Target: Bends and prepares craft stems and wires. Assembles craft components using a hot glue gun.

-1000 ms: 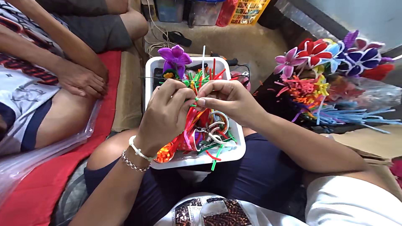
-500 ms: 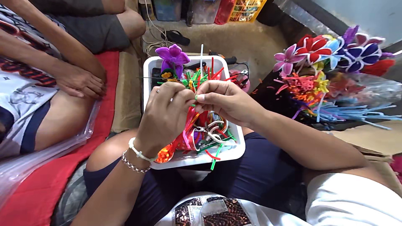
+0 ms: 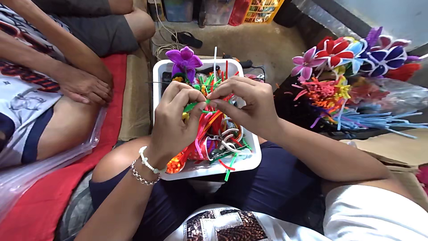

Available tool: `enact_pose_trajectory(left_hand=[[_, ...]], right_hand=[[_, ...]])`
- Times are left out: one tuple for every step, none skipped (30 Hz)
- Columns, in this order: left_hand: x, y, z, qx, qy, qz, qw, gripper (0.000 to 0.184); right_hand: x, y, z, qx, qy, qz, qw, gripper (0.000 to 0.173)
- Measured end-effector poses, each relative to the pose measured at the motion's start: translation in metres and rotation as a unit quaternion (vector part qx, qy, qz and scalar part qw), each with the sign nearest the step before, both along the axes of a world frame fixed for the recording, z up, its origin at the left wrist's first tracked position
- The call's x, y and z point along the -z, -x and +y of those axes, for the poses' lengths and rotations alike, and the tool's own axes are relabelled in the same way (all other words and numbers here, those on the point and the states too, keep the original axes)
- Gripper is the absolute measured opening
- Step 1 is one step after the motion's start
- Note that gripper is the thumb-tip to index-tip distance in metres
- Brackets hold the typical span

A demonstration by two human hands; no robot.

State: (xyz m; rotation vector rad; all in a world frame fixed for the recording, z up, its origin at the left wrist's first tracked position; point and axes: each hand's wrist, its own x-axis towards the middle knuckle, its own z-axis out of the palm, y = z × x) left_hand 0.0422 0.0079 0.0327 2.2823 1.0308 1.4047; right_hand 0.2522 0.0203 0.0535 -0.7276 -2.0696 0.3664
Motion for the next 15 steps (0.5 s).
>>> enact_pose_trajectory(left_hand=[[0.0,0.0,0.0,0.0,-0.003,0.0,1.0,0.012],[0.0,0.0,0.0,0.001,-0.004,-0.001,1.0,0.012],[-0.001,0.0,0.0,0.001,-0.004,-0.003,1.0,0.013],[-0.001,0.0,0.0,0.0,-0.006,-0.005,1.0,0.013],[0.0,-0.001,-0.001,-0.003,-0.007,-0.007,1.0,0.014],[0.0,-0.002,-0.002,-0.005,-0.009,-0.012,1.0,0.014],[0.001,-0.002,-0.002,-0.007,-0.014,-0.017,1.0,0.014],[0.001,-0.003,-0.002,-0.011,-0.019,-0.017,1.0,0.013],[0.001,-0.003,-0.002,-0.02,-0.025,-0.014,0.999,0.013],[0.002,-0.003,-0.002,-0.031,-0.032,-0.005,0.999,0.012],[0.003,-0.003,-0.002,-0.041,-0.041,0.008,0.998,0.012],[0.003,-0.002,-0.002,-0.05,-0.051,0.027,0.997,0.013],[0.003,-0.001,-0.002,-0.059,-0.066,0.048,0.995,0.014],[0.003,-0.001,-0.002,-0.068,-0.085,0.065,0.992,0.014],[0.004,0.0,-0.001,-0.072,-0.102,0.075,0.989,0.015]], right_hand=[[0.001,0.0,0.0,0.002,-0.003,0.002,1.0,0.01],[0.002,0.001,0.0,0.002,-0.008,0.002,1.0,0.011],[0.002,0.001,0.0,0.001,-0.015,0.0,1.0,0.011],[0.001,0.001,0.0,0.0,-0.022,-0.005,1.0,0.011],[0.001,0.001,-0.001,0.002,-0.027,-0.013,1.0,0.011],[0.001,0.001,-0.002,0.004,-0.031,-0.022,0.999,0.012],[0.001,0.002,-0.003,0.005,-0.032,-0.028,0.999,0.013],[0.002,0.002,-0.003,0.006,-0.03,-0.033,0.999,0.014],[0.003,0.002,-0.003,0.008,-0.021,-0.033,0.999,0.014],[0.004,0.002,-0.002,0.007,-0.005,-0.029,1.0,0.014],[0.005,0.001,-0.002,0.005,0.022,-0.02,1.0,0.014],[0.008,0.001,-0.001,0.001,0.057,-0.009,0.998,0.015],[0.01,0.001,0.001,-0.007,0.094,0.004,0.996,0.016],[0.011,0.001,0.002,-0.018,0.125,0.013,0.992,0.018],[0.012,0.001,0.002,-0.029,0.15,0.02,0.988,0.019]])
